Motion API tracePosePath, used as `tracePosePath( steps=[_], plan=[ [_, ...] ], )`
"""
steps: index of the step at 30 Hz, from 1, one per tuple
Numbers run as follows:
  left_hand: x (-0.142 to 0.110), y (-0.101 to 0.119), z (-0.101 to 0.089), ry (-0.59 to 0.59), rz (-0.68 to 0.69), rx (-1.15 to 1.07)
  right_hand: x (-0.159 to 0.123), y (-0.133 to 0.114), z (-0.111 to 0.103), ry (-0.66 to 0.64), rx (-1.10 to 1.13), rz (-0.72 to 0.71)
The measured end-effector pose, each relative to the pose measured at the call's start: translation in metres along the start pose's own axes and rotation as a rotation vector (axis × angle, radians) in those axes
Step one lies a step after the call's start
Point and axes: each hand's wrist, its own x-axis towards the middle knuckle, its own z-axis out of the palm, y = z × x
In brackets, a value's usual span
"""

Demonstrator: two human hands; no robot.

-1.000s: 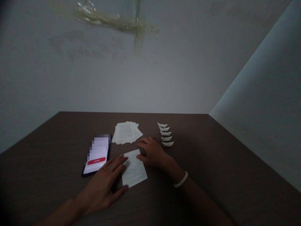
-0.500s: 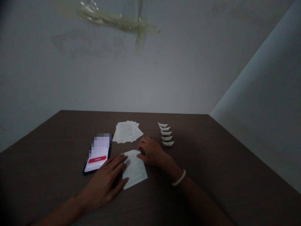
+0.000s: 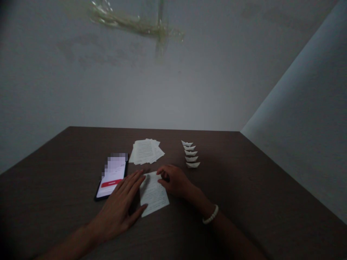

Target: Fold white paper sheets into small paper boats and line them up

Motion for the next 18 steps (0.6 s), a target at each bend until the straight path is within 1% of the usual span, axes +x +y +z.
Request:
tracePosePath(
  steps=[2, 4, 8, 13, 18],
  plan=[
    [0.0, 0.001, -0.002, 0.011, 0.01, -0.022, -0.004, 0.0, 0.001, 0.038, 0.042, 0.017],
    [0.0, 0.001, -0.003, 0.031, 0.027, -0.052, -0.008, 0.001, 0.002, 0.065, 0.039, 0.023],
    [0.0, 0.0, -0.002, 0.057, 0.039, -0.098, -0.014, 0.003, 0.004, 0.105, 0.002, -0.012],
    [0.0, -0.001, -0.003, 0.052, 0.049, -0.105, -0.018, 0.001, 0.007, 0.169, 0.003, -0.024],
    [0.001, 0.0, -0.004, 0.041, 0.044, -0.119, -0.016, 0.003, 0.008, 0.225, 0.001, 0.02]
  ],
)
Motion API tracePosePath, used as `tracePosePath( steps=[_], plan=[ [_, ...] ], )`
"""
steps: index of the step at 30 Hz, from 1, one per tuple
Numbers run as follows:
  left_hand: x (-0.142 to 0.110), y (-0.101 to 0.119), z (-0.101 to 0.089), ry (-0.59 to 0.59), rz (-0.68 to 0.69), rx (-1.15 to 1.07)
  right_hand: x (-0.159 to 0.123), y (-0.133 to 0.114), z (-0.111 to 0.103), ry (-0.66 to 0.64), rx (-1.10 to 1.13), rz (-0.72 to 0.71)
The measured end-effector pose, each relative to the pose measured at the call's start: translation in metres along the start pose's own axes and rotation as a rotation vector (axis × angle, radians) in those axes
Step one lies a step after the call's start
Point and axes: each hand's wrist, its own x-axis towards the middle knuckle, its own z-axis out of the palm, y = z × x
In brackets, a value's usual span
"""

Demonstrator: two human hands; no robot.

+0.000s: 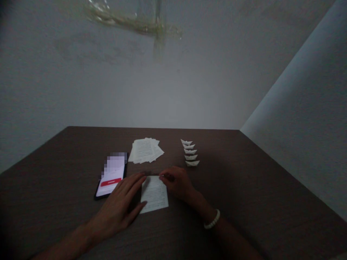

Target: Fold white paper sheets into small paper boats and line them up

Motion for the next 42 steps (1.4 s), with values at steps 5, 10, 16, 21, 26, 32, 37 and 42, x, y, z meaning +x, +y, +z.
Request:
tracePosePath(
  steps=[5, 10, 16, 21, 26, 32, 37, 42],
  plan=[
    [0.0, -0.001, 0.003, 0.021, 0.006, -0.01, 0.001, 0.007, 0.001, 0.026, -0.009, 0.005],
    [0.001, 0.0, -0.002, -0.008, 0.06, -0.01, -0.003, 0.008, 0.003, 0.038, -0.024, -0.002],
    [0.002, 0.003, -0.006, -0.028, 0.073, 0.003, -0.002, 0.003, 0.005, 0.04, -0.047, 0.021],
    [0.003, 0.003, -0.004, -0.011, 0.046, 0.007, -0.001, 0.002, 0.003, 0.049, -0.035, 0.045],
    [0.002, 0.001, -0.002, -0.002, 0.054, 0.012, -0.003, 0.004, -0.005, -0.007, 0.057, 0.025],
    [0.0, 0.0, 0.0, -0.02, 0.064, -0.026, -0.014, -0.004, -0.018, -0.092, 0.06, -0.091],
    [-0.001, -0.001, 0.003, -0.05, 0.116, -0.08, -0.022, -0.015, -0.024, -0.205, 0.025, -0.144],
    [0.0, -0.001, 0.002, -0.048, 0.164, -0.127, -0.02, -0.013, -0.018, -0.17, 0.016, -0.095]
  ],
)
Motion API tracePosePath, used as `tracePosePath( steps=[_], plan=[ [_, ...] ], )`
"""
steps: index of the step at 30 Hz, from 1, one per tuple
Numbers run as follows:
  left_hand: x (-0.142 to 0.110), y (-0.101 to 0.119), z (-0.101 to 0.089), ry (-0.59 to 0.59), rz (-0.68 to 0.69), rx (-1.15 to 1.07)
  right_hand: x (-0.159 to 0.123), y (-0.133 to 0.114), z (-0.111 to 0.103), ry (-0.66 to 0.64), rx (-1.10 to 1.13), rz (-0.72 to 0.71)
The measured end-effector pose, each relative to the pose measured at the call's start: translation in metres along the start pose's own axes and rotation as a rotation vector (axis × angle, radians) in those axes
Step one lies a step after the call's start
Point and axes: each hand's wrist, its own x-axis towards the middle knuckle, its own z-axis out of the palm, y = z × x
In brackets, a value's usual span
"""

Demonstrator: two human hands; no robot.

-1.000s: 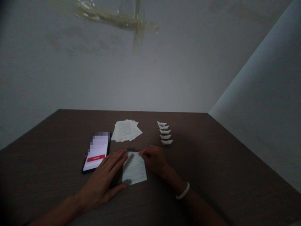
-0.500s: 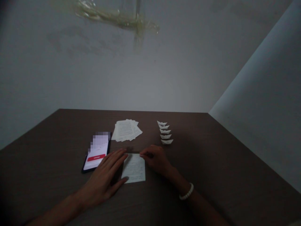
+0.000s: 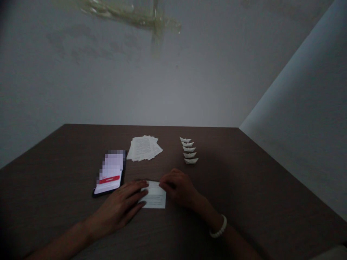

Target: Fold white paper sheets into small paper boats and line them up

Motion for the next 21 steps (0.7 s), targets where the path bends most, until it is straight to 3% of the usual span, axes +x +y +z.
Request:
tracePosePath(
  steps=[6, 13, 21],
  plan=[
    [0.0037, 0.0031, -0.0035, -0.01, 0.068, -0.032, 0.0068, -0.0007, 0.0009, -0.033, -0.074, 0.086],
    [0.0006, 0.0007, -0.0003, -0.019, 0.099, 0.024, 0.0085, -0.0047, 0.0019, -0.163, -0.056, 0.042],
    [0.002, 0.001, -0.0035, -0.089, 0.075, 0.051, 0.0055, -0.0033, 0.0039, -0.146, -0.004, 0.029]
  ],
)
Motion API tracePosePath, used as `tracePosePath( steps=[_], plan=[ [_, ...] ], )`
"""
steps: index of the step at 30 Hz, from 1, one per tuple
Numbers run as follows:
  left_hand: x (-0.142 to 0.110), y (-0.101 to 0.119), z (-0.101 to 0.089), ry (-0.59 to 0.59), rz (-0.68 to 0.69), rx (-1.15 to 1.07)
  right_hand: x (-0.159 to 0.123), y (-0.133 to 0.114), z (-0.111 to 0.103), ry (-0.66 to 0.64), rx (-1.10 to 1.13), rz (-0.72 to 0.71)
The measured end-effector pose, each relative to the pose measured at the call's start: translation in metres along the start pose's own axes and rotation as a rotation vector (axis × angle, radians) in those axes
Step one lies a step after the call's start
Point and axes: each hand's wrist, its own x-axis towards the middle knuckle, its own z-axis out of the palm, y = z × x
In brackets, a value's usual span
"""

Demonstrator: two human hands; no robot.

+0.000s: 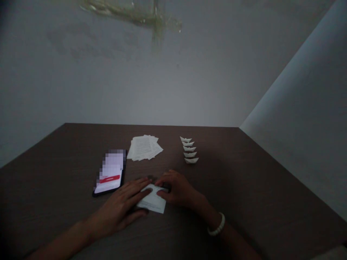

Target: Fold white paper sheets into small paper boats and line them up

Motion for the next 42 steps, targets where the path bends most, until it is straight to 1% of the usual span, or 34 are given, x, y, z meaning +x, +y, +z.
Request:
tracePosePath(
  steps=[4, 10, 16, 21, 26, 31, 34, 38, 42],
  plan=[
    [0.0039, 0.0014, -0.0045, -0.038, -0.015, -0.053, -0.0015, 0.0005, 0.0001, -0.025, 0.036, -0.025],
    [0.0041, 0.0021, -0.0036, -0.002, 0.004, -0.122, -0.002, -0.0026, -0.0026, -0.028, 0.083, -0.054],
    [0.0035, 0.0028, -0.0026, 0.014, 0.031, -0.107, -0.0026, -0.0061, -0.0035, -0.031, 0.095, -0.04],
    [0.0047, 0.0043, -0.004, 0.004, 0.052, -0.077, -0.0032, -0.0048, -0.0014, -0.031, 0.093, -0.051],
    [0.0051, 0.0046, -0.0035, 0.025, 0.057, -0.073, -0.0041, -0.0041, 0.0006, -0.027, 0.079, -0.04],
    [0.0057, 0.0051, -0.0048, 0.007, 0.071, -0.041, -0.0048, -0.0041, 0.0023, -0.006, 0.08, -0.047],
    [0.0052, 0.0047, -0.0046, -0.005, 0.055, -0.041, -0.0041, -0.0052, 0.002, -0.01, 0.07, -0.064],
    [0.0045, 0.004, -0.0035, -0.012, -0.008, -0.072, -0.0026, -0.0075, 0.0013, -0.025, 0.037, -0.057],
    [0.0035, 0.0039, -0.0021, 0.042, -0.067, -0.075, -0.0024, -0.009, 0.0028, -0.04, -0.009, -0.029]
  ],
)
